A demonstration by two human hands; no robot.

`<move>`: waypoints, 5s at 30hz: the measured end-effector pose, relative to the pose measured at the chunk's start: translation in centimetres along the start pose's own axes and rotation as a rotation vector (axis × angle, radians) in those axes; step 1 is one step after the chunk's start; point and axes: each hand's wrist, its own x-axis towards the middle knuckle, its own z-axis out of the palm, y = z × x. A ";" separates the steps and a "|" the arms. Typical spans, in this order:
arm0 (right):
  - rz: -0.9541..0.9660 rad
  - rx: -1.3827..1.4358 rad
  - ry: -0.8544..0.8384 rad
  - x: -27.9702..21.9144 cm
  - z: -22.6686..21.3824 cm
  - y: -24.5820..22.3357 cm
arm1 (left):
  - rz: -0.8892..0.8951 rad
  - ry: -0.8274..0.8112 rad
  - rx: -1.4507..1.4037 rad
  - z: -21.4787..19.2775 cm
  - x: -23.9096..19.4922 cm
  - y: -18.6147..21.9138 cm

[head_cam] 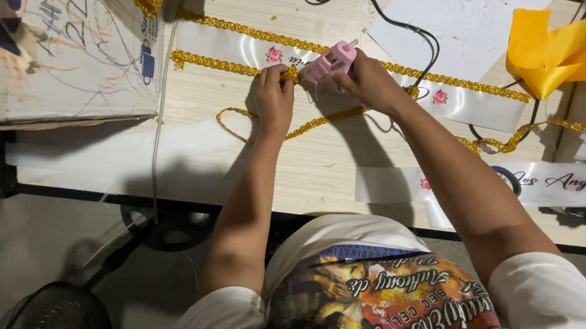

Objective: Applying decorative gold trim to ribbon sashes using a hot glue gun.

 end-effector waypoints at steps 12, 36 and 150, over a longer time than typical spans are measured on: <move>0.026 -0.020 -0.006 -0.3 -0.2 0.8 | -0.049 -0.034 -0.031 -0.2 0.0 0.3; 0.020 0.013 0.033 -2.5 -2.0 5.8 | 0.054 0.036 0.052 -0.5 0.1 0.6; -0.476 -0.594 0.502 -9.2 1.3 13.0 | 0.069 -0.046 0.084 -1.5 -0.8 2.2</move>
